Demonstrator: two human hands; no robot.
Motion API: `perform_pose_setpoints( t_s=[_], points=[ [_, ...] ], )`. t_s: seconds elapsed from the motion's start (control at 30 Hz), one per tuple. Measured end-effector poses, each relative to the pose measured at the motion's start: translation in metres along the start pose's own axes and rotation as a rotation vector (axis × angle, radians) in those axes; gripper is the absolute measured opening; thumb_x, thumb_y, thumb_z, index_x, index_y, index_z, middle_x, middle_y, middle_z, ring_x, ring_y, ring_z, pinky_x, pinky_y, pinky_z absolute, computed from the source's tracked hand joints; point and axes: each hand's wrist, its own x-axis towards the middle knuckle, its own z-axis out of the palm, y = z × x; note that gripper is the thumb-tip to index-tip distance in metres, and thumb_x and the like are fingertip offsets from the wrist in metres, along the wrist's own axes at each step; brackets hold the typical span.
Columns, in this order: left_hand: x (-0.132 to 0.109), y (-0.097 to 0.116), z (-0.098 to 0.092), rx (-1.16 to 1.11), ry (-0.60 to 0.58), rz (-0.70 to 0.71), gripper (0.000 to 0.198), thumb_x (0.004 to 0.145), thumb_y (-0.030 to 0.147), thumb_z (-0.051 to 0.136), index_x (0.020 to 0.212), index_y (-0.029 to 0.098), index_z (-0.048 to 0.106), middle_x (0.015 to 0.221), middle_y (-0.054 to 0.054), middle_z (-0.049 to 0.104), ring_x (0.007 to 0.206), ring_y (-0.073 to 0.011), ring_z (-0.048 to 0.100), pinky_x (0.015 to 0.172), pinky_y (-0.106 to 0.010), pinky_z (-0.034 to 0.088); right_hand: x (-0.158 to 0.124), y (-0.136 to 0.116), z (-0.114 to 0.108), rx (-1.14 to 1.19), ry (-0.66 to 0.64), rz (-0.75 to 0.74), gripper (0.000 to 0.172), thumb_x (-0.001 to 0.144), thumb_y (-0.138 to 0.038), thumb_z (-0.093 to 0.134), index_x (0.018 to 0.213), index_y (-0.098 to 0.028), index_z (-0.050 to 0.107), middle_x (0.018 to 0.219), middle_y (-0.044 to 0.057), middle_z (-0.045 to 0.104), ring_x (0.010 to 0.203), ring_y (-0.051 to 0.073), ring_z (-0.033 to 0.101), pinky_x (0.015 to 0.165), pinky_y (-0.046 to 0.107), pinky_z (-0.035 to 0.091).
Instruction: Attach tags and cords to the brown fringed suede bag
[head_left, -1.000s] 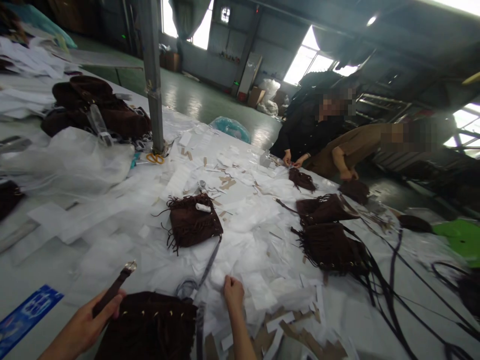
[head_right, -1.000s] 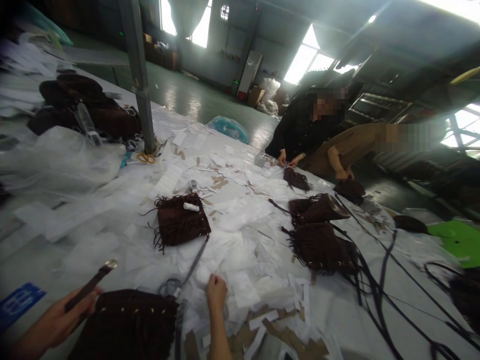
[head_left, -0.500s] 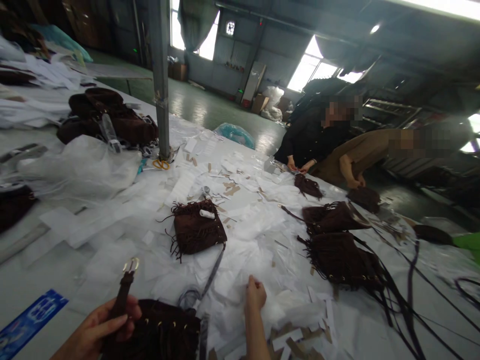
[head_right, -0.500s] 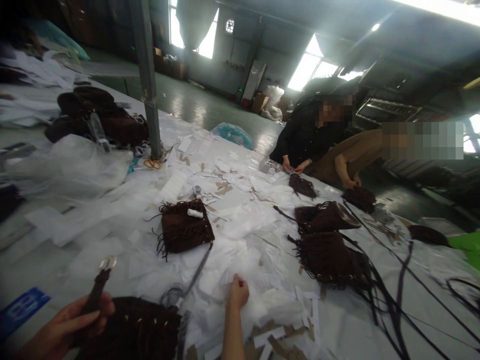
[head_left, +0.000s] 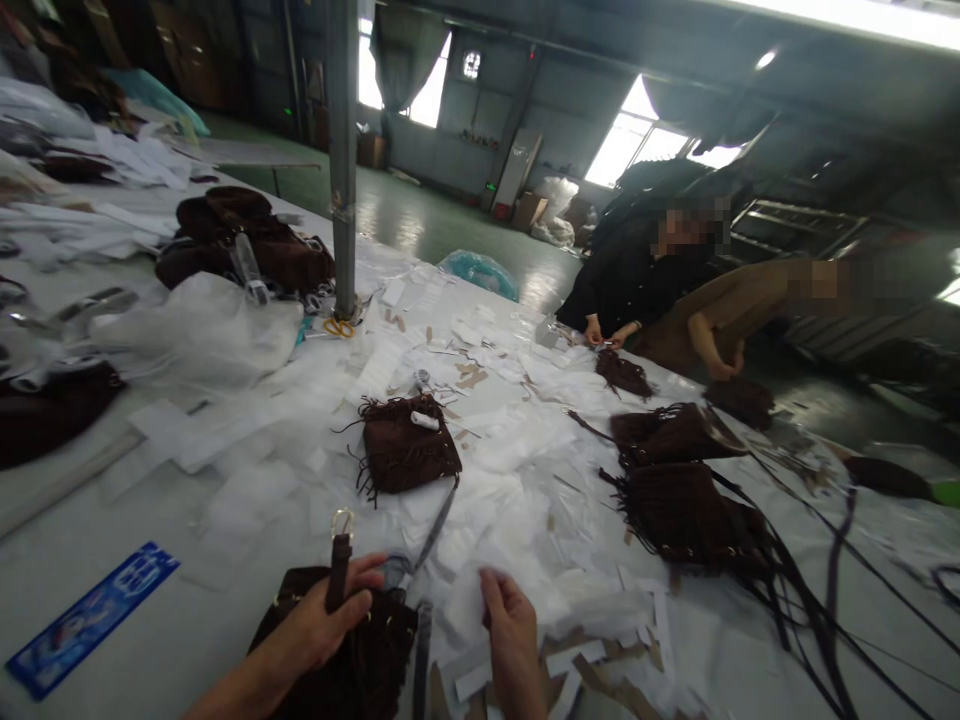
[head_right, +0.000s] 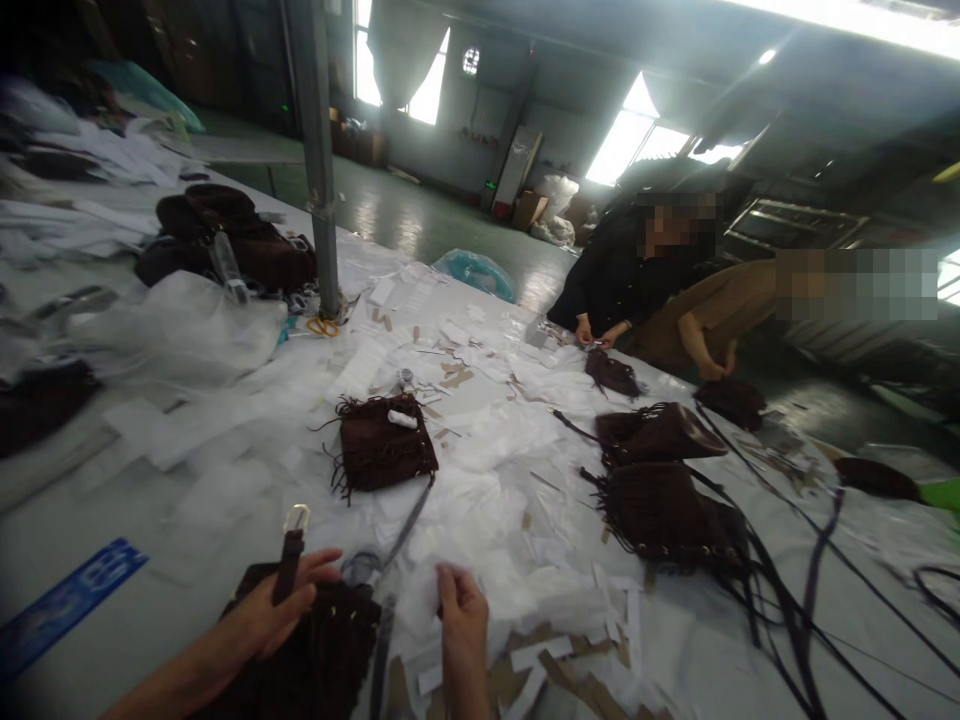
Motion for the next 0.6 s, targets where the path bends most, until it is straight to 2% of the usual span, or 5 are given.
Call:
perform_pose_setpoints(
  t_s=[0.1,0.2,0.33,0.47,0.6],
  points=[
    [0.008,0.000,0.012,0.033,-0.048,0.059,0.069,0.065,0.054,0.073,0.124,0.024,0.056,0.114,-0.011,0.063,0.059,-0.0133,0.053,0.051,-0.024,0.038,-0.024,-0.009,0.035,-0.137,-0.224,-0.024,0.032,0.075,-0.046,0.066,0.071,-0.015,0.068,0.063,0.000,0.063,0.061,0.015,0.055,0.056,0.023,0.043],
    [0.014,-0.006,0.017,0.122,-0.047,0.065,0.056,0.057,0.049,0.079,0.101,0.017,0.067,0.089,-0.007,0.067,0.073,-0.0200,0.056,0.062,-0.028,0.042,-0.038,-0.019,0.056,-0.210,-0.297,-0.108,0.031,0.079,-0.045,0.062,0.073,-0.016,0.068,0.069,0.001,0.064,0.068,0.017,0.057,0.061,0.025,0.044],
    [0.011,-0.018,0.016,0.209,-0.032,0.037,0.044,0.061,0.058,0.071,0.065,0.016,0.061,0.054,0.003,0.050,0.052,-0.0128,0.044,0.050,-0.026,0.033,-0.046,-0.025,0.061,-0.268,-0.208,-0.202,0.029,0.078,-0.043,0.063,0.067,-0.017,0.068,0.069,0.000,0.059,0.071,0.017,0.056,0.065,0.025,0.044],
    [0.003,-0.032,0.012,0.231,-0.067,0.037,0.055,0.071,0.070,0.054,0.052,0.020,0.046,0.040,0.008,0.032,0.038,-0.0077,0.025,0.041,-0.025,0.018,-0.051,-0.015,0.061,-0.012,-0.144,0.000,0.030,0.075,-0.046,0.066,0.070,-0.017,0.066,0.064,0.000,0.060,0.065,0.016,0.056,0.060,0.025,0.045],
    [0.003,-0.043,-0.003,0.176,0.035,-0.008,0.057,0.068,0.074,0.055,0.059,0.018,0.055,0.044,0.004,0.046,0.037,-0.0099,0.035,0.040,-0.025,0.024,-0.049,0.004,0.059,0.306,0.029,0.155,0.036,0.072,-0.053,0.065,0.083,-0.019,0.061,0.071,0.000,0.066,0.064,0.017,0.060,0.060,0.027,0.048]
  ],
)
